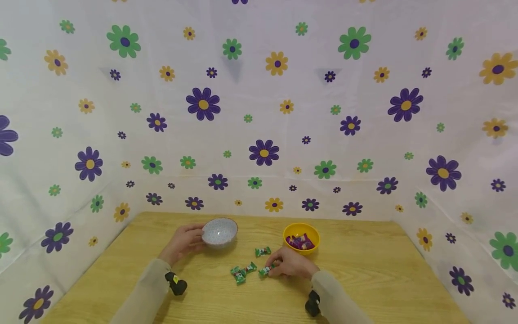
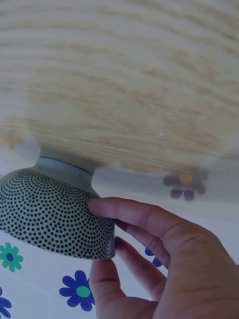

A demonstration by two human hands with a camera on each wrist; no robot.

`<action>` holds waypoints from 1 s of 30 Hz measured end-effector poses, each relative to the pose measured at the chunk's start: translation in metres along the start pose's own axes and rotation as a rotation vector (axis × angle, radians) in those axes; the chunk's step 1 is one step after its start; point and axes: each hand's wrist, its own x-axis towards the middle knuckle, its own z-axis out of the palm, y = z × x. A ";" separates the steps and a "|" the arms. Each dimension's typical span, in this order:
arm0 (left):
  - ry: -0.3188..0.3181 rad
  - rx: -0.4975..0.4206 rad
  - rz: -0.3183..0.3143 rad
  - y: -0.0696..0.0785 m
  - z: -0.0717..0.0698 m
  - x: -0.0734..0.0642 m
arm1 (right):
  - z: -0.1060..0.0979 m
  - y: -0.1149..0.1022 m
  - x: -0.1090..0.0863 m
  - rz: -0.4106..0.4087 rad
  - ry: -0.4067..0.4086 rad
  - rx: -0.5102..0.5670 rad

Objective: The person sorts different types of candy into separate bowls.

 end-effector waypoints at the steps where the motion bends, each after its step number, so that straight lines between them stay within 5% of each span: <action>1: 0.000 -0.004 0.001 0.000 0.000 0.001 | 0.000 0.000 0.000 0.000 0.004 0.005; 12: 0.000 0.005 0.010 0.002 0.000 0.000 | 0.006 -0.003 0.006 -0.004 0.141 0.128; 30: -0.011 -0.012 0.004 0.001 0.001 0.000 | 0.014 -0.012 0.017 0.012 0.249 0.301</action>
